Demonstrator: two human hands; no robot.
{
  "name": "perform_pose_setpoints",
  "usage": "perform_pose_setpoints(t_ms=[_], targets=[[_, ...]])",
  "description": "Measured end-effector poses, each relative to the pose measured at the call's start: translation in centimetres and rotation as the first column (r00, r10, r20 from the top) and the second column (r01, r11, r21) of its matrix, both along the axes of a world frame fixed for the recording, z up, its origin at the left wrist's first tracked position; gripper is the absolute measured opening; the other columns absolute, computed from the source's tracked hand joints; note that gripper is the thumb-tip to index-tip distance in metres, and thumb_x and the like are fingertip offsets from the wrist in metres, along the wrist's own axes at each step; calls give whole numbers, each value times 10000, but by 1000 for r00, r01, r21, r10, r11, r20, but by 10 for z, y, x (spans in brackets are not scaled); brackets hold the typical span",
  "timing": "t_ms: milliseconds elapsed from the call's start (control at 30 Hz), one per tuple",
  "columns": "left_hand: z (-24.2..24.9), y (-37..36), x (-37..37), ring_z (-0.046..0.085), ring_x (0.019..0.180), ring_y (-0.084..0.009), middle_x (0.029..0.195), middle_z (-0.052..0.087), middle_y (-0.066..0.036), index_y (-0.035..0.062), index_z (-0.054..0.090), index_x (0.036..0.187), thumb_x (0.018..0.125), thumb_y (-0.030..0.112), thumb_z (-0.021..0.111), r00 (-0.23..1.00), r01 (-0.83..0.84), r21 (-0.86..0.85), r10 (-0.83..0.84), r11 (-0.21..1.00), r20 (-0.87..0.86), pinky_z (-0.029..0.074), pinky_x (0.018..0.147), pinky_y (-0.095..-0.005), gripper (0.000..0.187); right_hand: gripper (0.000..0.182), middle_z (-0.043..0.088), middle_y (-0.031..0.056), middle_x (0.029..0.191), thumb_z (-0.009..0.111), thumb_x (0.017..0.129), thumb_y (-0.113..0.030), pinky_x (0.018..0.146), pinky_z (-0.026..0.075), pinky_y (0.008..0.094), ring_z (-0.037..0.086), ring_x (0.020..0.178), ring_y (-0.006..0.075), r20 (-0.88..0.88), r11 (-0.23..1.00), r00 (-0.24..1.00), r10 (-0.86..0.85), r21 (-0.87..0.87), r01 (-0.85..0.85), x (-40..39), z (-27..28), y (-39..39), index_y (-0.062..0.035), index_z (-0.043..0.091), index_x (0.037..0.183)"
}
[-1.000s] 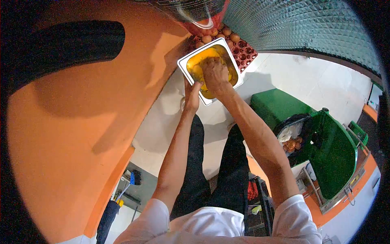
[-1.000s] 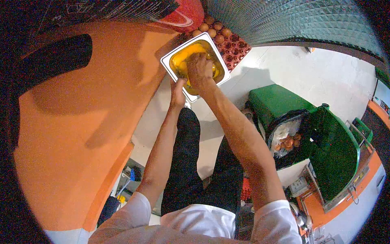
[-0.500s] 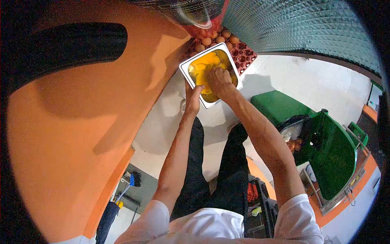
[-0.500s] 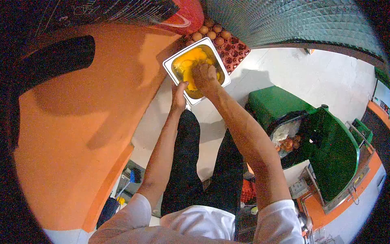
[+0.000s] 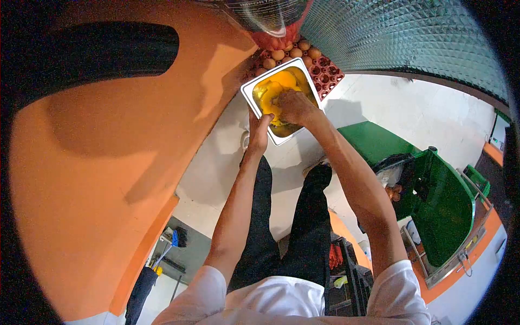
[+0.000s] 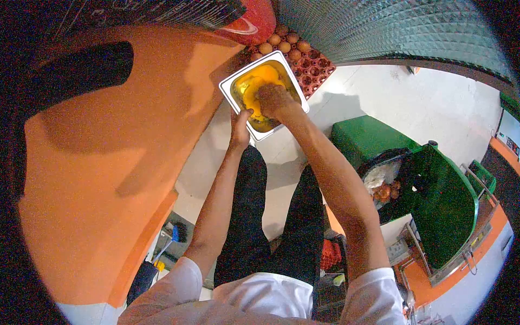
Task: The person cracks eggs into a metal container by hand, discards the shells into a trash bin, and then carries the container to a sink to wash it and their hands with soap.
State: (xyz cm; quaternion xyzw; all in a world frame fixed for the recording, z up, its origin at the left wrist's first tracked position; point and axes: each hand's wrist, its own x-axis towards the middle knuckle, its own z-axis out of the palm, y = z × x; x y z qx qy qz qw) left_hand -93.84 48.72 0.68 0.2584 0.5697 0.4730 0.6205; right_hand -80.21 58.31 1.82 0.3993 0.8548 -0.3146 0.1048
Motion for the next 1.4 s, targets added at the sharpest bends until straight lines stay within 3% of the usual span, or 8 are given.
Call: perform_pose_setpoints(t_ms=[67, 433, 600, 833, 1033, 1100, 1267, 1400], targets=[[6, -1, 4, 558, 1141, -234, 1226, 585, -122, -14, 482, 1303, 888, 154, 558, 995, -97, 21, 97, 995, -21, 423, 1008, -371, 455, 278, 694, 191, 1026, 624, 845, -216, 853, 526, 460, 660, 986, 365, 27, 997, 999, 24, 76, -26, 5, 12, -1, -19, 688, 1030], [10, -2, -3, 499, 1200, -242, 1323, 509, -123, 33, 331, 1450, 841, 97, 552, 1000, -22, 17, 21, 1000, 5, 367, 1055, -349, 651, 219, 679, 230, 913, 663, 819, -113, 796, 529, 486, 656, 890, 402, -341, 922, 859, -381, -80, 378, 24, 77, -2, -21, 676, 1017], [14, -3, -1, 496, 1209, -243, 1327, 507, -125, 33, 324, 1456, 844, 102, 557, 1000, -19, 21, 19, 1000, -20, 359, 1065, -353, 659, 210, 688, 242, 936, 651, 825, -113, 779, 543, 480, 674, 888, 400, -183, 938, 933, -311, 99, 332, 28, 50, -11, 11, 670, 994], [25, -4, 1, 492, 1229, -235, 1351, 500, -119, 54, 266, 1502, 850, 96, 552, 998, 26, 7, -26, 1000, -57, 375, 1064, -353, 713, 221, 679, 236, 931, 661, 809, -99, 784, 559, 468, 679, 916, 397, 9, 959, 960, -279, -39, 279, 11, 32, -14, 10, 658, 1002], [29, -5, 9, 503, 1211, -251, 1308, 521, -137, 8, 380, 1410, 858, 129, 547, 997, -71, 33, 72, 997, -13, 385, 1048, -365, 589, 293, 656, 202, 946, 618, 830, -164, 765, 552, 475, 675, 901, 373, -29, 914, 972, -233, 334, 229, 0, 7, -34, -47, 604, 1099], [26, -5, 5, 502, 1217, -252, 1314, 519, -138, 8, 382, 1409, 860, 126, 543, 998, -52, 58, 55, 997, -44, 383, 1051, -367, 584, 310, 663, 223, 976, 630, 820, -165, 765, 547, 483, 675, 890, 389, -10, 965, 966, -259, 43, 259, 2, 14, -22, -41, 618, 1103], [16, -3, 0, 497, 1225, -254, 1318, 517, -136, 10, 392, 1405, 862, 121, 537, 996, -30, 106, 38, 994, -81, 377, 1059, -373, 572, 258, 680, 232, 1010, 660, 808, -134, 803, 536, 484, 669, 911, 402, -57, 949, 948, -313, 19, 314, 9, 41, -9, -27, 685, 1042], [29, 1, -1, 464, 1273, -235, 1404, 455, -118, 63, 207, 1528, 829, 66, 542, 1000, 1, 46, -1, 999, -15, 351, 1088, -350, 776, 281, 707, 207, 1021, 685, 819, -123, 856, 531, 456, 680, 920, 381, -213, 958, 934, -287, -85, 275, 17, 58, -8, -52, 717, 1088]])
